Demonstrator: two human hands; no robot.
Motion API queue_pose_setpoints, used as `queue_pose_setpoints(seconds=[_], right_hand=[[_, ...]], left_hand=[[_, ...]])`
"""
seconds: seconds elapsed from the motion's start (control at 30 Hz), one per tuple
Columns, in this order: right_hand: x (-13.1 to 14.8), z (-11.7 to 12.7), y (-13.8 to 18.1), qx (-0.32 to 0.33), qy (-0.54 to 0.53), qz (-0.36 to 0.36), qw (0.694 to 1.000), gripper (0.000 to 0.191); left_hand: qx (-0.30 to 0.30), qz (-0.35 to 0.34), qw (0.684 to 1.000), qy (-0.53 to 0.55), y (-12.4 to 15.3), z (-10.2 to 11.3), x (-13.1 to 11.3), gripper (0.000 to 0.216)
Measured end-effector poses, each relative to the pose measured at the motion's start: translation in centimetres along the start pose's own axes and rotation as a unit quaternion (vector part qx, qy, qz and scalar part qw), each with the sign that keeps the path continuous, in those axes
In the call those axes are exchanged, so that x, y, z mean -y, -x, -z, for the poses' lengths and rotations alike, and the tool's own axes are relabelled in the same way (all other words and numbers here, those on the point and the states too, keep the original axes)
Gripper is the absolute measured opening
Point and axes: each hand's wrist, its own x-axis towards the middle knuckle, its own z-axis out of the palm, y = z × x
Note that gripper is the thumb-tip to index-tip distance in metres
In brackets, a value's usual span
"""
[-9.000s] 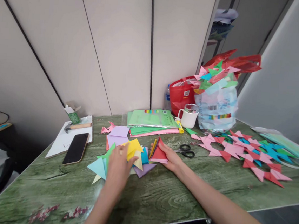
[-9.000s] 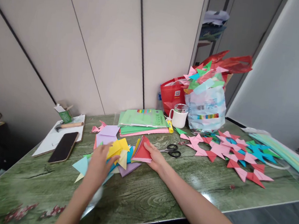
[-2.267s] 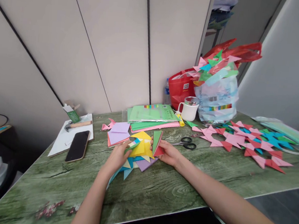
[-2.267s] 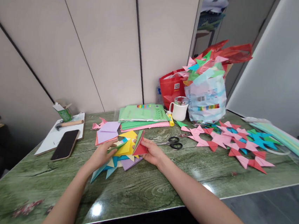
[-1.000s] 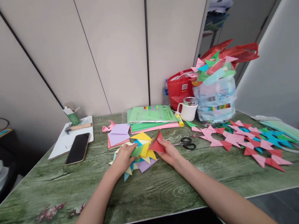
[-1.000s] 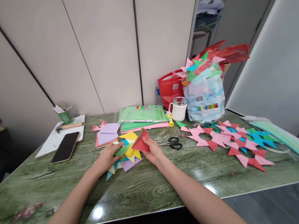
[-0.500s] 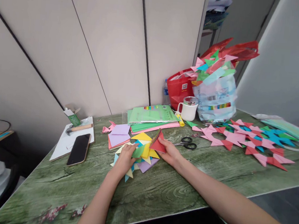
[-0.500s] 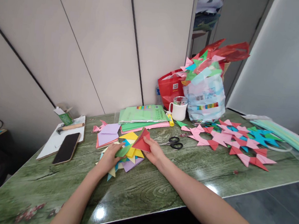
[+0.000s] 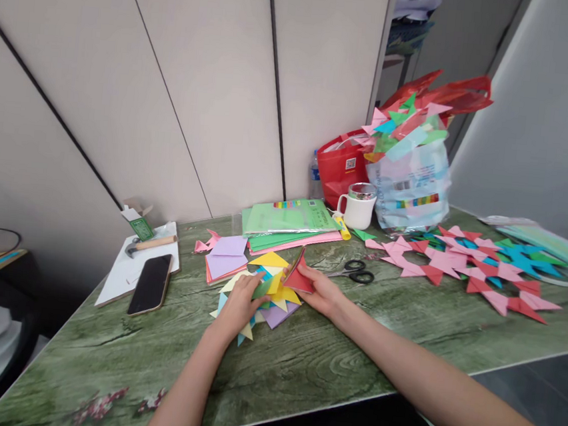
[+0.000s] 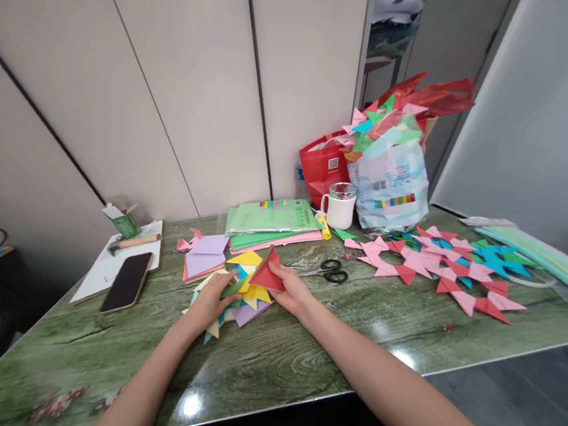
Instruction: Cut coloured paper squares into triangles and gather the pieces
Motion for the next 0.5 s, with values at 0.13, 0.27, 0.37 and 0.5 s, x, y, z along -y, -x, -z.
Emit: queue_pose_setpoints(seconds=[0.13,0.27,0.37,0.5], right_hand=[[0.1,-0.4,0.3,0.01,0.003,-0.005,1.0,0.01],[0.1,-0.8,0.7,0.027,0.008,-0.008,1.0,0.008],[0.0,-1.1,1.0,0.048,0.019,-0.018,0.999,0.006],[-0.1,-1.4,1.4,0.071,0.031,-0.029,0.997,0.01]], left_hand=[[-0.014,0.014,1.0,-0.02,0.0,-0.1,-0.1,0.04],[-0.037,0.037,0.997,-0.054,0.0,0.2,-0.3,0.04],[-0.065,0.048,0.993,-0.086,0.0,0.7,-0.5,0.045],[-0.102,0.04,0.988,-0.113,0.0,1.2,-1.1,0.05]])
